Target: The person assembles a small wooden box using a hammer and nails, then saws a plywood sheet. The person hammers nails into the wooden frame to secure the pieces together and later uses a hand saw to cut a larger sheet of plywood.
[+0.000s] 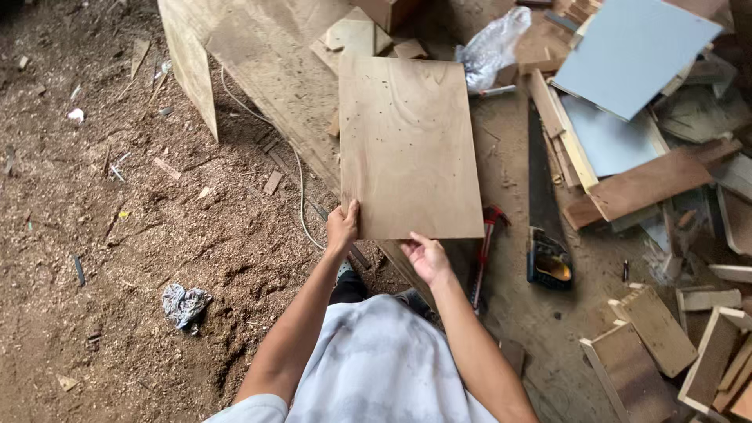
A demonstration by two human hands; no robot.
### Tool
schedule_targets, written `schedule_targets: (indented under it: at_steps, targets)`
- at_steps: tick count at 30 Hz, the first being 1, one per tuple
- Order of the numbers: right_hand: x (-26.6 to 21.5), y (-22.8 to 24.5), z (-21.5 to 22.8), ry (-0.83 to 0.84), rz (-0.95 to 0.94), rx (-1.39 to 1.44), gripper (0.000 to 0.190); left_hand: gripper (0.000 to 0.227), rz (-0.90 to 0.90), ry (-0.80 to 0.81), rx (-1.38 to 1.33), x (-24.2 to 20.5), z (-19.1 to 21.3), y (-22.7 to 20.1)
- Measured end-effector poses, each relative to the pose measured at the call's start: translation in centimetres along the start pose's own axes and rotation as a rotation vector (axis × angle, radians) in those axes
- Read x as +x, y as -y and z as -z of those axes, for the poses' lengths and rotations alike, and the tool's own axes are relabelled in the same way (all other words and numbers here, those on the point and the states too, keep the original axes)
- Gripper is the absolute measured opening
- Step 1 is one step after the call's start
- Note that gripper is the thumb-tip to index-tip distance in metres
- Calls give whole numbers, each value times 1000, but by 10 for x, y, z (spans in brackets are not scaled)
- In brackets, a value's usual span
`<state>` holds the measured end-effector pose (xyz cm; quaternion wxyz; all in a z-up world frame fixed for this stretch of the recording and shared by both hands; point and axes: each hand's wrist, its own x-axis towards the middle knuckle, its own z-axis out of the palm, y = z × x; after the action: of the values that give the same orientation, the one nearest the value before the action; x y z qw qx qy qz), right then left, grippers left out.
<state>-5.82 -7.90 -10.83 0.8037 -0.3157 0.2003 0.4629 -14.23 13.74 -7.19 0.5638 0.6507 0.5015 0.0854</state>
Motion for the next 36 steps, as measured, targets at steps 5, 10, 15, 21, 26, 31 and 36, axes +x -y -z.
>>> schedule_targets:
  at_steps: [5,10,15,21,26,31,36]
  targets:
    - [-22,-5,-35,-72,-272,-294,16,49,118,39,69,29,17,24]
    - [-15,15,-7,-301,-81,-910,26,48,-66,-31,159,38,6,55]
    - [16,33,53,-729,503,-1383,49,49,28,42,233,41,-3,66]
    - [24,35,74,-925,610,-1459,70,50,-213,43,310,50,6,67]
    - [30,36,58,-860,442,-1352,46,48,-297,-47,293,58,35,62]
    - [20,24,51,-891,516,-1556,50,48,-307,51,261,66,53,50]
    - [15,8,34,-966,282,-1623,48,44,-270,123,350,76,68,25]
